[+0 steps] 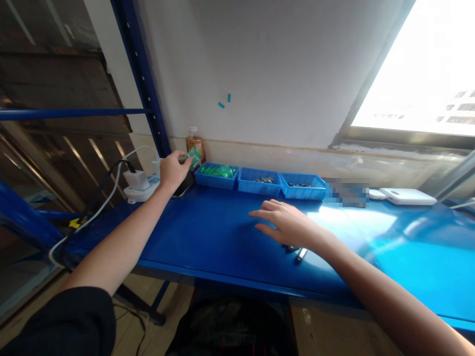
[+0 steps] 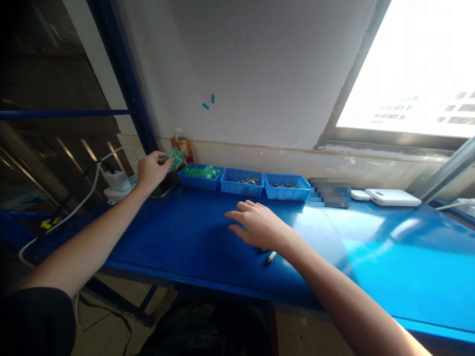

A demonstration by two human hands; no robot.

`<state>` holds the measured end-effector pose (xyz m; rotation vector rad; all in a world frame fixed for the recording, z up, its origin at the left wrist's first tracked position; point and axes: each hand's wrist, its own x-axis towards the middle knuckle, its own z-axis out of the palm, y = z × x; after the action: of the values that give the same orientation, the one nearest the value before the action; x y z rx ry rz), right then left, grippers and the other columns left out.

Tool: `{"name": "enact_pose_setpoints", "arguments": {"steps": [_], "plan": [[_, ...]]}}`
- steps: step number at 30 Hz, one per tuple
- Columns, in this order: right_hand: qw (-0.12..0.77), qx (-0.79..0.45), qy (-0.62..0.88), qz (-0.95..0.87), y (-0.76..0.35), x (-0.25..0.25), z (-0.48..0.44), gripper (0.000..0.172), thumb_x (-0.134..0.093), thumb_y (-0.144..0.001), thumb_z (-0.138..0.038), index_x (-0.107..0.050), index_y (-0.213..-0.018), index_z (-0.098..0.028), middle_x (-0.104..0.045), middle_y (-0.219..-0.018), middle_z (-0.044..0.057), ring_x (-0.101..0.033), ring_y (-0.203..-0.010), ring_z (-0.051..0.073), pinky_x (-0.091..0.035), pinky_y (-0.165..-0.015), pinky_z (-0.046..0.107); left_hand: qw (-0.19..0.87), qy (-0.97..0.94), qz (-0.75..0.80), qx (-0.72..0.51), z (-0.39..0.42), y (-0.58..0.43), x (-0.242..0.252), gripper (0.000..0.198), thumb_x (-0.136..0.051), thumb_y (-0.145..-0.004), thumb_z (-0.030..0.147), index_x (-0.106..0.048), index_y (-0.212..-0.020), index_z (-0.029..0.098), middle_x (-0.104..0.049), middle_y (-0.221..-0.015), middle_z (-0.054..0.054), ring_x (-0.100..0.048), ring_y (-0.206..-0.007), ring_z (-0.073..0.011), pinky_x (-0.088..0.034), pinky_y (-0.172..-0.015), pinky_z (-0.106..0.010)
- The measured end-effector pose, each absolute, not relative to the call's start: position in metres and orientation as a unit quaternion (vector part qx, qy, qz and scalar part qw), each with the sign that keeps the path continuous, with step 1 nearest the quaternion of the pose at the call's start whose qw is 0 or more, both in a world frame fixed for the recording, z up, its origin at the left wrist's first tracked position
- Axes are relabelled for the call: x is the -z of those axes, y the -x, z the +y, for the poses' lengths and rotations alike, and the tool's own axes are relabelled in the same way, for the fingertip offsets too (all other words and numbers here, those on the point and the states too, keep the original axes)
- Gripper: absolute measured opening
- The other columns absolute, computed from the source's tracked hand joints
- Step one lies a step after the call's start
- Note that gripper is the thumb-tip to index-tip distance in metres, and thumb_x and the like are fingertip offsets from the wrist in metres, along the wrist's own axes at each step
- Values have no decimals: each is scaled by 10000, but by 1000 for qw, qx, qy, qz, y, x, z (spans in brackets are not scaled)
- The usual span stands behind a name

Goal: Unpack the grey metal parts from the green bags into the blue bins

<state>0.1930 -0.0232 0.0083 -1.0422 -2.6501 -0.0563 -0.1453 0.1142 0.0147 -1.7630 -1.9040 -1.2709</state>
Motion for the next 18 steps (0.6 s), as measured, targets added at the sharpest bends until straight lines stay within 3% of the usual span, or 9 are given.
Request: {"name": "enact_pose_setpoints", "arguments": {"steps": [4,8,10,13,18], "plan": [[107,-25,438,-892,-230,-26,-25,515,-601,-822,-453,-542,-1304,-281,-672,-1092,91,-646,-941,253,-499,-731,327,139,619,-680,369,112,137,-20,327,-549,-806,409,-664,-1005,177,-723,-924,-107,-652,-888,-270,-464,-790,-328],[33,-53,514,-855,-256,-31,-28,620,-684,-674,-588,-620,-1189,-248,-686,-749,58,-614,-568,193,-408,-466,269,133,633,-683,339,121,128,-25,320,-556,-805,384,-685,-1006,171,-723,-916,-110,-643,-899,-292,-458,-806,-361],[-8,-54,530,-846,-254,-29,-29,569,-714,-631,-585,-659,-1084,-246,-650,-654,35,-558,-494,172,-333,-413,254,134,641,-679,332,128,125,-24,319,-549,-814,378,-687,-1014,170,-722,-923,-111,-637,-912,-298,-453,-814,-369],[-36,-75,517,-852,-241,-26,-30,400,-723,-671,-467,-659,-1014,-274,-655,-682,18,-553,-523,162,-290,-415,236,132,663,-667,314,135,120,-16,321,-521,-838,367,-682,-1033,170,-719,-956,-120,-629,-920,-303,-440,-816,-370],[3,-78,511,-856,-224,-17,-24,214,-641,-778,-384,-666,-957,-269,-665,-736,30,-581,-588,167,-306,-461,240,173,682,-662,259,129,107,0,426,-364,-912,423,-685,-1011,161,-705,-881,-160,-597,-948,-351,-369,-856,-473]]}}
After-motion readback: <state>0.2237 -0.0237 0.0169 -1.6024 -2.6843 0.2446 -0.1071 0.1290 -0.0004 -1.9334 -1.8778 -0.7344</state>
